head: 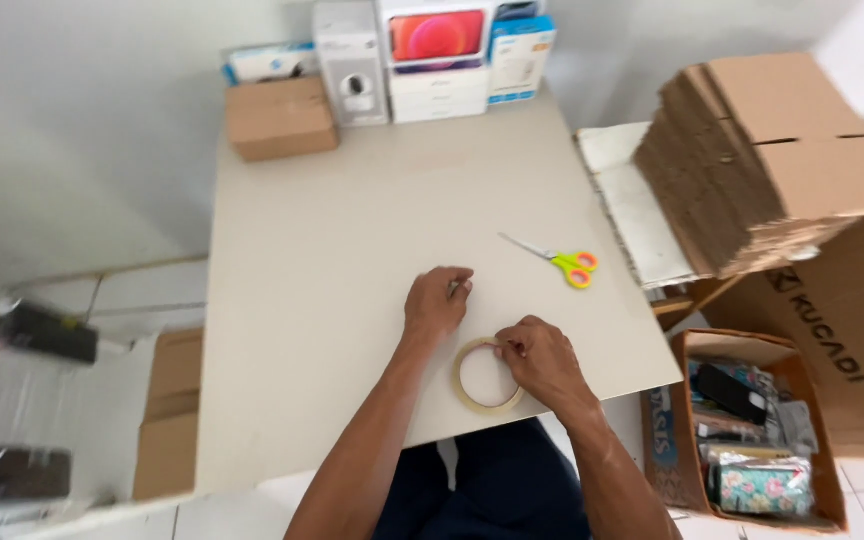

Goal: The person applies adhesive tape to a small cardboard box, cuts the tape with scissors, and then folds a flat cardboard sheet into a second box.

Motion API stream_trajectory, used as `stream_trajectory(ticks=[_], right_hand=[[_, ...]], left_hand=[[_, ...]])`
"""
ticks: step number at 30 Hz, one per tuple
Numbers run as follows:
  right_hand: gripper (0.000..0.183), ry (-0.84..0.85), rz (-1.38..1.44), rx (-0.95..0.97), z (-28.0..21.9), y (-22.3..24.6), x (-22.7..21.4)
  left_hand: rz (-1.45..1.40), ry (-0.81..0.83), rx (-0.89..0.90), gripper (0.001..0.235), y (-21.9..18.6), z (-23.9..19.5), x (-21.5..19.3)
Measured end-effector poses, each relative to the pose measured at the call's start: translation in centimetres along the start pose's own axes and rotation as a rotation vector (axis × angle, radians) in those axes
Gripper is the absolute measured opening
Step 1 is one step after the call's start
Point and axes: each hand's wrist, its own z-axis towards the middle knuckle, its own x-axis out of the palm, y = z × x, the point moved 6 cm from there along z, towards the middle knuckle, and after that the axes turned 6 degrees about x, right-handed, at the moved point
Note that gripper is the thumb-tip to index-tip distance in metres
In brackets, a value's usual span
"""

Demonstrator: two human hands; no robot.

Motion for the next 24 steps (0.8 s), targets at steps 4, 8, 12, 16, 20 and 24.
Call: stream_trajectory(ticks=[4,8,12,16,20,24], right_hand=[[0.019,-0.085,0.019,0.099,0.8,-4.8,-3.1],[0.020,-0.107,0.019,0.167,0.5,-7.9,-5.9],[0.031,-0.333,0.179,0.011,0.6,-9.7,-10.3],[0.020,-0.930,0.268,-0.015,4.2,-16.6,-19.3],[0.011,-1.319,-0.088,-0.024,6.0,-22.0,-28.4],[0.042,-1.375,0.000,-0.057,5.8,-21.7,-35.1]], left_hand=[[-0.184,0.048,0.058,0.027,-4.0,1.4,2.6],[-0.360,0.042,0.056,0.024,-7.6,3.3,6.1],[-0.478,0.018,0.147,0.020,-12.6,6.6,8.5],[-0.514,0.068,0.206,0.024,-18.3,9.2,11.6],[-0.634,0.071,0.228,0.032,-23.7,10.6,13.5],[-0.443,0.039,0.406,0.053,-26.7,13.5,16.0]])
